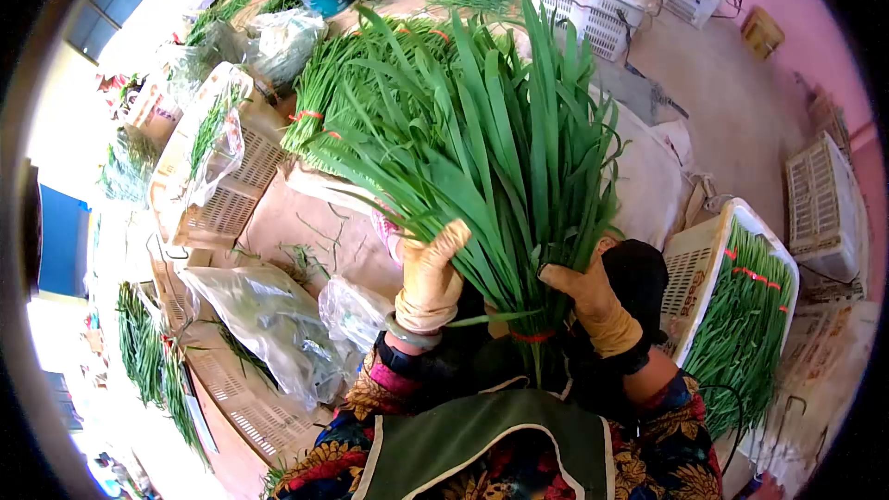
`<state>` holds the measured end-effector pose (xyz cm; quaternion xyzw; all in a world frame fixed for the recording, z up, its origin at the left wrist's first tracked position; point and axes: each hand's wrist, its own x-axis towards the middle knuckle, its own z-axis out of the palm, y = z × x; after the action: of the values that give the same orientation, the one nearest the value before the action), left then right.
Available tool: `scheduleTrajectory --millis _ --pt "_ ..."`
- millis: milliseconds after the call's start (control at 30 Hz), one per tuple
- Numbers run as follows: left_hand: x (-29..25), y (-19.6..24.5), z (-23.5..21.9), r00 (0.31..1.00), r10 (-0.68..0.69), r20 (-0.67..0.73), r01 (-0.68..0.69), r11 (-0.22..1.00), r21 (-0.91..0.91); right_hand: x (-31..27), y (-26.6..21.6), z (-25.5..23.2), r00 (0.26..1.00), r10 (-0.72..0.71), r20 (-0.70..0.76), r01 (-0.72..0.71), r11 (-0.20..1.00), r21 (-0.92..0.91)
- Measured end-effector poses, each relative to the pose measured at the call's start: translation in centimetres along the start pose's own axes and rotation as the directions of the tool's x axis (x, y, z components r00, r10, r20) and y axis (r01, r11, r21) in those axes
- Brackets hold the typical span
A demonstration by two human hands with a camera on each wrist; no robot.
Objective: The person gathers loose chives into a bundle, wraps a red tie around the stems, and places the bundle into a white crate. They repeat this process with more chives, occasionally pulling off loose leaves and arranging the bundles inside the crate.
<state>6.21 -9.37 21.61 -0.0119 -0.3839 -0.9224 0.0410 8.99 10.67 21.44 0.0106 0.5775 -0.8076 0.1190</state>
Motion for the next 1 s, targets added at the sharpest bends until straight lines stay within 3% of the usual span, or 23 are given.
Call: scheduleTrajectory --millis 67,167,233,267,300,333,400,433,467,500,533,567,600,633,700,767,800,900,1000 --pt "1.0 0.3 0.8 0.999 0.021 -0.046 -0.021 1.0 0.009 0.0 0.8 -1.2 0.999 0.032 -0.033 -0.034 0.997 -0.075" --pt "2.0 0.1 1.1 0.993 0.111 -0.034 -0.107 0.991 0.086 1.1 2.9 -2.7 0.976 -0.181 0.118 0.203 0.955 -0.214" --pt "2.2 -0.1 2.3 0.989 0.112 -0.096 -0.088 0.971 0.224 0.8 0.3 0.3 0.973 -0.179 0.147 0.18 0.984 0.009" --pt "2.3 -0.9 2.5 0.991 0.082 -0.109 -0.051 0.963 0.263 0.8 0.7 0.0 0.983 -0.127 0.132 0.125 0.992 0.021" --pt "2.4 -0.6 2.4 0.991 0.055 -0.122 -0.017 0.956 0.294 0.4 0.8 -0.5 0.988 0.07 0.141 -0.082 0.993 0.081" --pt "2.4 -0.6 2.4 0.991 0.024 -0.133 0.021 0.946 0.323 0.1 0.5 -0.3 0.997 0.001 0.072 -0.008 0.995 0.098" --pt "3.1 0.4 3.5 0.994 -0.024 -0.105 0.063 0.922 0.382 0.0 0.6 -1.2 0.995 -0.098 0.031 0.099 0.994 -0.038" --pt "4.9 1.0 5.0 0.999 -0.021 -0.035 0.033 0.924 0.38 -0.7 -0.5 -1.5 0.984 -0.175 -0.029 0.172 0.98 -0.102" --pt "5.3 1.5 5.7 0.983 -0.041 0.181 -0.042 0.899 0.436 -1.1 -1.6 -1.7 0.97 -0.238 -0.046 0.235 0.97 -0.063" --pt "6.2 2.0 6.2 0.913 0.021 0.407 -0.268 0.783 0.561 -1.7 -2.9 -2.1 0.951 -0.307 -0.048 0.307 0.952 -0.016" --pt "7.1 2.6 6.8 0.789 0.083 0.609 -0.511 0.638 0.576 -2.6 -4.8 -2.9 0.918 -0.392 -0.053 0.386 0.917 -0.097" --pt "7.1 0.7 9.9 0.693 0.096 0.714 -0.654 0.5 0.568 -3.0 -6.5 -5.8 0.883 -0.468 -0.035 0.458 0.876 -0.154" --pt "7.2 -0.5 11.6 0.684 0.065 0.726 -0.651 0.503 0.569 -3.5 -8.2 -8.7 0.841 -0.541 -0.017 0.526 0.825 -0.209" --pt "7.0 -1.7 13.2 0.689 0.041 0.723 -0.633 0.519 0.574 -4.4 -9.4 -10.0 0.811 -0.586 0.003 0.564 0.779 -0.276" --pt "6.5 -5.7 17.7 0.748 -0.079 0.66 -0.454 0.664 0.594 -8.8 -11.7 -13.7 0.796 -0.603 -0.057 0.532 0.741 -0.41" --pt "6.2 -11.8 21.4 0.759 -0.266 0.594 -0.17 0.8 0.575 -13.3 -13.2 -16.0 0.795 -0.583 -0.167 0.416 0.724 -0.55" --pt "8.8 -12.0 19.7 0.738 -0.339 0.583 -0.043 0.839 0.542 -11.1 -13.2 -12.3 0.814 -0.538 -0.218 0.32 0.729 -0.605" --pt "8.9 -20.6 23.2 0.581 -0.553 0.597 0.259 0.821 0.509 -14.0 -13.6 -14.1 0.771 -0.479 -0.419 0.062 0.712 -0.699" --pt "6.7 -29.8 26.3 0.399 -0.678 0.618 0.458 0.731 0.506 -17.7 -13.7 -16.8 0.644 -0.439 -0.627 -0.2 0.694 -0.692"
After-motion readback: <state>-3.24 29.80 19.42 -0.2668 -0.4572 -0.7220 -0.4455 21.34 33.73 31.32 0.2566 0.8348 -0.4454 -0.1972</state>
